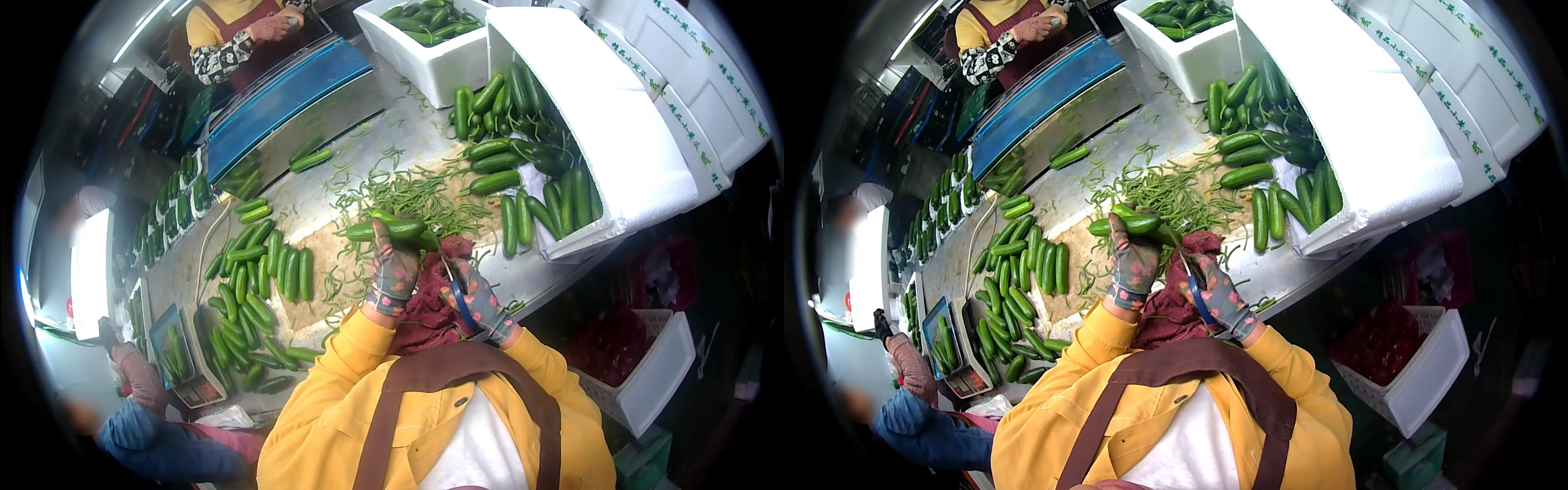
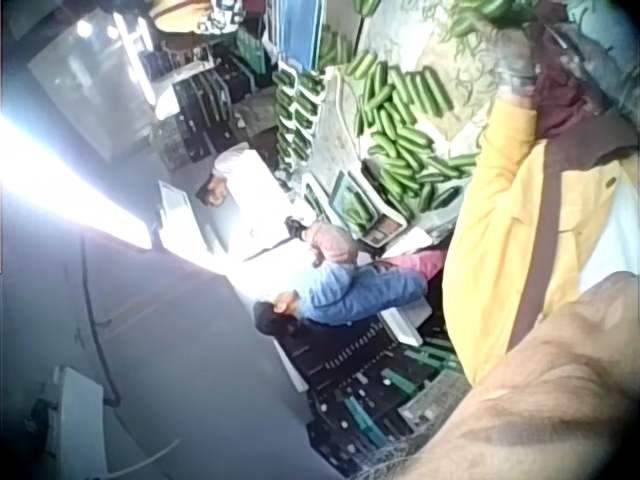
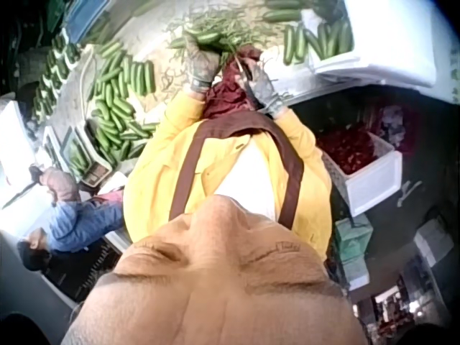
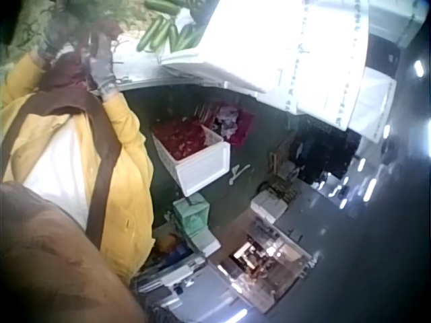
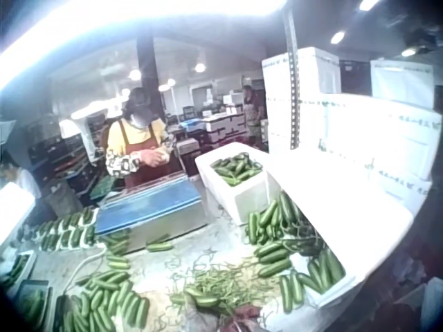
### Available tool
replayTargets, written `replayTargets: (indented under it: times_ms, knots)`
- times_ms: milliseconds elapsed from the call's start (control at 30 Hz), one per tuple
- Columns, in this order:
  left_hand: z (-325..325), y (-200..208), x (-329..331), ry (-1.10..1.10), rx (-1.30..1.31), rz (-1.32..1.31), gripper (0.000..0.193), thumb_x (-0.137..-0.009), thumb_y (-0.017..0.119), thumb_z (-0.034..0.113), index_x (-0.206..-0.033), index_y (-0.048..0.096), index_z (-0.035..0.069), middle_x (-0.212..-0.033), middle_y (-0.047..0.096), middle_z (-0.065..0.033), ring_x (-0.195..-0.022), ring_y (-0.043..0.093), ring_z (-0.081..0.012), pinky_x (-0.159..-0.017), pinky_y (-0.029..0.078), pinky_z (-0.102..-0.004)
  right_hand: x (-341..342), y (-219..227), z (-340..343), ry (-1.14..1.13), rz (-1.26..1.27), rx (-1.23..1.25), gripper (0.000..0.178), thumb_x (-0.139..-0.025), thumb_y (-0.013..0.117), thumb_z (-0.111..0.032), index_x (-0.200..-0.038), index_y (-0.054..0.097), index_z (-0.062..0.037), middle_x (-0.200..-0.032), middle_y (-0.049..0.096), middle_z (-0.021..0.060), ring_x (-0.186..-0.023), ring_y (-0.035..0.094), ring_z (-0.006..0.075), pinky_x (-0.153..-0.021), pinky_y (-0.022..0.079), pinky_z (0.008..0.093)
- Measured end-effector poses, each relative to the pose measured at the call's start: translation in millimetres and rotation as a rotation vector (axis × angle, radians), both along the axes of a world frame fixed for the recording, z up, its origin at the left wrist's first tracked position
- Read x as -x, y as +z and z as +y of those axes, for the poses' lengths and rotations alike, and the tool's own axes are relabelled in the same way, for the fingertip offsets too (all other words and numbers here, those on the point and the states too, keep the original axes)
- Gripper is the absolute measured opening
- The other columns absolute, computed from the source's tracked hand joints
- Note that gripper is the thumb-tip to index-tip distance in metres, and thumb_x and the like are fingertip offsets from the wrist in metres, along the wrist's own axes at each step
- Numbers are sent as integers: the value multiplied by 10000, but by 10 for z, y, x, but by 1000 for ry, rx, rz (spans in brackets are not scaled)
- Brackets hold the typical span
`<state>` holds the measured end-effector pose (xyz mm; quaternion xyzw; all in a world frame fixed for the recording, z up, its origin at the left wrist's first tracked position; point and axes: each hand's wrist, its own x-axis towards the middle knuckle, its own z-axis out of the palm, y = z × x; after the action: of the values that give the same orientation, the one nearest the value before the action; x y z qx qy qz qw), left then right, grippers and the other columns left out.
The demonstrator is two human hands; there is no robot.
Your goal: The person stands at a stainless steel workbench and peels green cucumbers using a handheld peeler. They hold the cucumber in one hand and the peeler in the other, removing the skin in long strips. The peeled cucumbers are placed into a white styrofoam container, while the peels accumulate on the table.
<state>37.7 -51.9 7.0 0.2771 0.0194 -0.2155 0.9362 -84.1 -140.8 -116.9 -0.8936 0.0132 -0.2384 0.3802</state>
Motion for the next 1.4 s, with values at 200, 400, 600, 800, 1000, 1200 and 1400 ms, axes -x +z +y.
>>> replayTargets:
  times_ms: [200, 400, 600, 800, 1000, 1200, 1400]
  knots:
    - [-3, -88, 120, -106, -54, -52, 382, -815, 462, 418, -1035, 422, 108, -912, 479, -60, -864, 467, -195, -804, 377, -343, 10, 811, -73, 292, 155, -1037, 148, -782, 502, -170, -797, 411, -54, -634, 442, 33, -515, 429, 96, -459, 352, 179]
    - [284, -309, -114, 25, -58, 68, 420, -785, 477, 465, -1021, 436, 120, -927, 496, -79, -887, 472, -211, -804, 380, -385, -27, 533, 33, 299, 154, -1747, 332, -768, 548, -177, -1013, 419, 7, -760, 517, 98, -635, 482, 118, -568, 395, 182]
    - [1824, -136, -721, 199, 166, 100, 652, -735, 453, 541, -1076, 442, -16, -1018, 511, -167, -835, 499, -239, -707, 427, -371, 7, 448, -80, 291, 177, -1623, 405, -744, 541, -76, -1103, 365, -11, -867, 519, 120, -664, 486, 118, -586, 404, 203]
    - [1090, -7, -690, 228, -117, 88, 426, -834, 419, 249, -1205, 357, 46, -1108, 473, -157, -941, 488, -242, -800, 412, -368, 32, 480, -24, 296, 191, -1800, 378, -833, 430, -293, -1100, 380, -29, -799, 499, 127, -514, 423, 117, -458, 356, 183]
    - [-599, -172, -840, -422, -1041, -1273, 503, -770, 513, 234, -1198, 359, 19, -1160, 439, -156, -1091, 408, -254, -925, 313, -327, 105, 307, -133, 587, 9, -2167, 427, -811, 480, -315, -1115, 376, -34, -800, 499, 157, -479, 424, 127, -367, 349, 168]
    - [-1663, -354, -1248, -363, -1433, -1564, 551, -701, 570, 249, -1168, 385, 23, -1075, 490, -183, -995, 460, -327, -863, 347, -379, 171, 316, -98, 392, 105, -2250, 369, -841, 415, -309, -1112, 403, -59, -780, 497, 155, -492, 428, 121, -379, 347, 174]
    - [-1513, -285, -1174, -279, -1438, -1619, 431, -678, 563, 153, -1076, 439, 42, -981, 517, -182, -910, 495, -337, -787, 391, -388, 178, 345, -130, 281, 183, -2010, 349, -855, 382, -302, -1103, 419, -60, -779, 501, 107, -540, 446, 119, -433, 367, 173]
